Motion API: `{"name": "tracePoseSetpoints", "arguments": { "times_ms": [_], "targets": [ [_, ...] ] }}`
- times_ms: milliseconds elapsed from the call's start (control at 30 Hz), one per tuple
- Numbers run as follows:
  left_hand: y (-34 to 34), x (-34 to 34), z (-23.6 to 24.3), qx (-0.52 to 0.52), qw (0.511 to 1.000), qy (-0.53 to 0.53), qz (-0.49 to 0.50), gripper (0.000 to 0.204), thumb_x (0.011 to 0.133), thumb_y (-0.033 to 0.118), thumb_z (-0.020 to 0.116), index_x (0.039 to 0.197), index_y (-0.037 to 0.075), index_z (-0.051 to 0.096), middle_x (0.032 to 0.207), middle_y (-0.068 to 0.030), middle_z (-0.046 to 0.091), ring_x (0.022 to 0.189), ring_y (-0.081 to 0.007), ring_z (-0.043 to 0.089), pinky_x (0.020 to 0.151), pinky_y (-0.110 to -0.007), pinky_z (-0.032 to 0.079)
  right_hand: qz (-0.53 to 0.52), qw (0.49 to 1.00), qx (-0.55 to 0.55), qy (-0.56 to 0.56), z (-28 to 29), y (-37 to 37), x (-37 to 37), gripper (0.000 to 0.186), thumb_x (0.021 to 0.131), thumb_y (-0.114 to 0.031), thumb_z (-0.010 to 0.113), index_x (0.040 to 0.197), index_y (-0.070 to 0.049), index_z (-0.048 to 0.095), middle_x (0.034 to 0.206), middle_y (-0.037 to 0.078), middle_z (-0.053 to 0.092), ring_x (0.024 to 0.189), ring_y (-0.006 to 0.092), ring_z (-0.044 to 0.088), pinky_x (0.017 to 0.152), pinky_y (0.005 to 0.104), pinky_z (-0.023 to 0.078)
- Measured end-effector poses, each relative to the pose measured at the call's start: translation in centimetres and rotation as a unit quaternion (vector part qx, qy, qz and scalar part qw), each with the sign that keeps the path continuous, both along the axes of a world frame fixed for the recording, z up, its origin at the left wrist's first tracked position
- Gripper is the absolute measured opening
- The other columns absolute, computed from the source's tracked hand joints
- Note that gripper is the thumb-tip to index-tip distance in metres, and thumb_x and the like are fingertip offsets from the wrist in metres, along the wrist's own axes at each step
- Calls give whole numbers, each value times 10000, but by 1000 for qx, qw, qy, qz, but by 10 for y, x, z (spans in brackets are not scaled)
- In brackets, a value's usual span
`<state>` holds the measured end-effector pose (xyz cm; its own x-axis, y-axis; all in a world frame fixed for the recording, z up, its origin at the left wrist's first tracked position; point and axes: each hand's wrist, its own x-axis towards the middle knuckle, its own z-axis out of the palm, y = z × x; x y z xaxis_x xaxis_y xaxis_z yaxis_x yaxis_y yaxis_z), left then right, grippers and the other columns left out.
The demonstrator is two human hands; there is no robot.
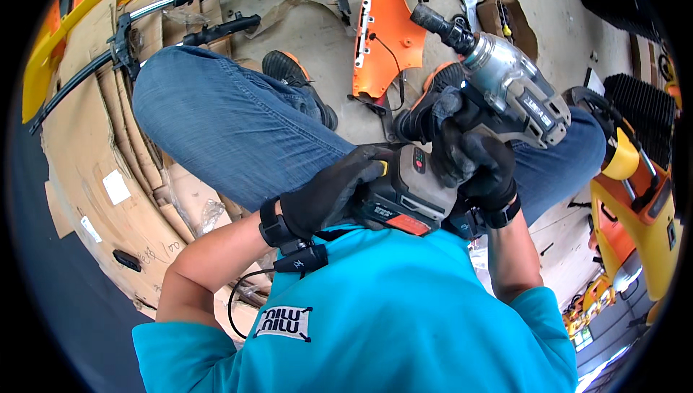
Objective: The person uses a socket wrench and an impact driver to assemble or repair a motorcycle frame, attaching an orange plastic body panel and handling small hardware components.
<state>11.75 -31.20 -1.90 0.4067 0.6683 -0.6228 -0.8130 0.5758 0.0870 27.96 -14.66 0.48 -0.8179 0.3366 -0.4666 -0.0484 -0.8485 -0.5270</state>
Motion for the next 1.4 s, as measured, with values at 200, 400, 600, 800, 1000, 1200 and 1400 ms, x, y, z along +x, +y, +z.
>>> {"name": "tracePoseSetpoints", "arguments": {
  "times_ms": [200,400,600,800,1000,1200,1400],
  "targets": [
    [7,5,0,-7,998,54,-34,423,960,263,425,1317,37,415,1058,-76,560,888,-135,576,734,-319,520,-69,996,-42,35,-11,-14,20,340,889,-266,540,1115,-24,464,580,-14,397,477,103,388,472,253,368],
    [1,11,-19,118,973,185,-76,387,962,252,439,1291,49,443,1104,-82,566,945,-141,573,790,-296,506,-118,992,-30,42,-16,-15,25,318,897,-261,531,1101,-27,465,561,-19,400,462,100,383,461,248,362],
    [10,12,-10,140,966,187,-114,357,976,237,419,1282,55,451,1080,-64,573,899,-108,580,729,-257,513,-114,989,-44,83,-20,-23,44,304,902,-245,525,1096,-19,467,549,-31,398,455,100,386,457,249,355],
    [17,-6,10,89,990,109,-16,338,985,178,421,1292,38,426,1142,-82,551,1015,-135,573,839,-294,525,-104,994,-29,32,-5,13,7,184,919,-192,483,981,-20,505,690,17,467,612,126,474,569,307,417],
    [95,-100,55,480,585,645,-104,780,806,224,712,1399,-17,266,1290,-129,526,1140,-219,555,960,-343,448,-182,962,139,151,49,82,-58,203,948,-241,433,848,-73,488,701,-4,431,634,145,417,589,283,381],
    [164,-110,59,263,963,40,-33,546,941,142,512,1428,78,274,1170,-83,546,1016,-196,591,895,-361,503,31,939,170,296,70,153,-69,256,945,-264,435,980,-30,534,767,36,472,689,164,442,659,292,394],
    [188,-96,42,257,963,-15,-84,560,986,351,328,1463,98,180,1260,-142,539,1037,-252,619,829,-355,535,105,637,758,93,74,199,-72,470,838,-242,672,1219,8,558,1166,147,619,1019,245,627,847,312,509]
  ]
}}
